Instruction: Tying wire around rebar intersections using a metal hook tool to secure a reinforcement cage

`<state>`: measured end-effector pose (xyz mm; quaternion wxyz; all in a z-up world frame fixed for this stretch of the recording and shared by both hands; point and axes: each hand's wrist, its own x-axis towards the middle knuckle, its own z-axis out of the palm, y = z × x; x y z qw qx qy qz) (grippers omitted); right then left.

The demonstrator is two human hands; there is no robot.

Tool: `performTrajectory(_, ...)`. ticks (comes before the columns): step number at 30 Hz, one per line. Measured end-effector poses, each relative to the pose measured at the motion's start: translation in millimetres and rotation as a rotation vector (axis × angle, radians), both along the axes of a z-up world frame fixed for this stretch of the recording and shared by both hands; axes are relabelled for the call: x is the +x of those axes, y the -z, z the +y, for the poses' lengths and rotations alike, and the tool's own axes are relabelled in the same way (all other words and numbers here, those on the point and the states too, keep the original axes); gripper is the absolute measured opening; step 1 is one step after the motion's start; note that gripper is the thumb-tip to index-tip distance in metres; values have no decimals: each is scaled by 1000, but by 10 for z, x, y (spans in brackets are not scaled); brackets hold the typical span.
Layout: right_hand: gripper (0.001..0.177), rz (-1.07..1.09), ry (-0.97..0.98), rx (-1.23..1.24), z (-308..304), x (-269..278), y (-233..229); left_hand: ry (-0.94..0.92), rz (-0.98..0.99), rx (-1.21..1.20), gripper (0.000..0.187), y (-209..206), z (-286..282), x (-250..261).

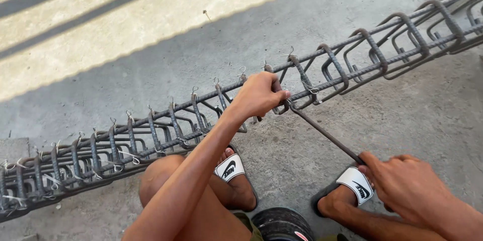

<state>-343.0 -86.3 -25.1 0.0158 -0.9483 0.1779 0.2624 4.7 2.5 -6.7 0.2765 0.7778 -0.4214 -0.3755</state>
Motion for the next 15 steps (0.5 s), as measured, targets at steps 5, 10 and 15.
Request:
performTrajectory(5, 28, 65, 233, -124, 127, -201, 299, 14, 178, 33, 31, -52, 7, 0)
performTrajectory(10, 37, 57, -73, -169, 41, -315, 311, 38, 167, 63, 31, -61, -13, 11)
performTrajectory(15, 34, -57, -28, -163, 170, -195, -31, 65, 168, 44, 32, -24, -44, 7)
